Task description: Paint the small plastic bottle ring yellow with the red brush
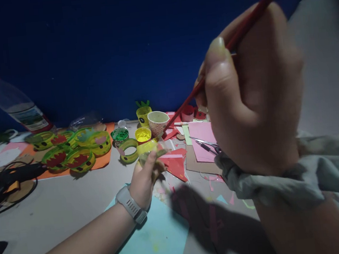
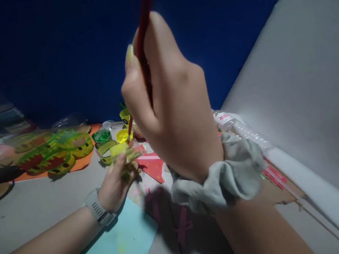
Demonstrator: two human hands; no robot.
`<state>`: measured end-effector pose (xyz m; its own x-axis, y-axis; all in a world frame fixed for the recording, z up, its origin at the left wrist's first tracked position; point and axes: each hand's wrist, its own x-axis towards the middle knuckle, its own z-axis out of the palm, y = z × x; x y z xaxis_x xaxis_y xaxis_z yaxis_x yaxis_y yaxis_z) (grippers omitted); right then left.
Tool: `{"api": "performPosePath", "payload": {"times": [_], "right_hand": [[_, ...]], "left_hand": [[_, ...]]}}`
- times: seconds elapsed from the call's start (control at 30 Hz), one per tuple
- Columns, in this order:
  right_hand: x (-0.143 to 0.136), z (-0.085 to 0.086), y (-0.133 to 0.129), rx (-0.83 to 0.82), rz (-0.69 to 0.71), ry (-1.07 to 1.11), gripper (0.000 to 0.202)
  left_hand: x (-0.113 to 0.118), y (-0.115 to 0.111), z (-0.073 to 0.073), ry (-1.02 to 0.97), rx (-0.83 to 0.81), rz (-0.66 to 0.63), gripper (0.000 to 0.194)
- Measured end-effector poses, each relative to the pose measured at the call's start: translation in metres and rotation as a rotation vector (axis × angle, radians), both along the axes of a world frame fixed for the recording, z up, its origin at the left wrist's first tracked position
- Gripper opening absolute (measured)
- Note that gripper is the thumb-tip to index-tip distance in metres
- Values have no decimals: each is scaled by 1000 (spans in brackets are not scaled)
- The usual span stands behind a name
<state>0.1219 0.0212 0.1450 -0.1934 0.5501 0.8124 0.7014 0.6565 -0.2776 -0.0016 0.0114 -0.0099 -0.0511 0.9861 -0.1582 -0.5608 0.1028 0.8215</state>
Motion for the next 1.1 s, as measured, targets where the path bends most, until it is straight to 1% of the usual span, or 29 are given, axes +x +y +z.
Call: {"api": "performPosePath", "payload": {"times": [0.1,0.17,0.23,0.3,0.37,0.43,0.53,0.73,0.8,0.9,1.03,1.1], "right_hand": [[1,0,2,44,-39,-29,11],[0,0,1,32,-5,6,10],[-2,0,-3,-27,53,79,11],[-4,1,-6,-84,82,118,13],[-5,1,-9,-108,96,95,13],[-4,1,-9,-64,109,31,13],[-2,1,-6,-7,86,-33,12],[-2,0,-3,-25,45,-42,13],[-2,0,-3,-45,18,-57,13],[-2,0,-3,-33,-25,-72,11],[-3,2,-4,-1,-36,-79,9],[-3,2,-4,5,-33,-80,10]], "left_hand": [[-2,0,1,-20,26,-9,41],[-3,0,0,1,43,-18,40],[-3,0,-1,21,40,-18,41],[-1,0,-1,18,30,-20,40],[3,0,1,9,30,-28,39],[6,0,4,5,40,-30,39],[9,-1,8,-16,42,-43,39],[12,-2,10,-54,18,-49,42],[14,-1,11,-60,-6,-37,39],[14,0,10,-65,-32,-21,31],[11,1,8,-103,-63,9,24],[9,2,7,-108,-66,-10,23]]}}
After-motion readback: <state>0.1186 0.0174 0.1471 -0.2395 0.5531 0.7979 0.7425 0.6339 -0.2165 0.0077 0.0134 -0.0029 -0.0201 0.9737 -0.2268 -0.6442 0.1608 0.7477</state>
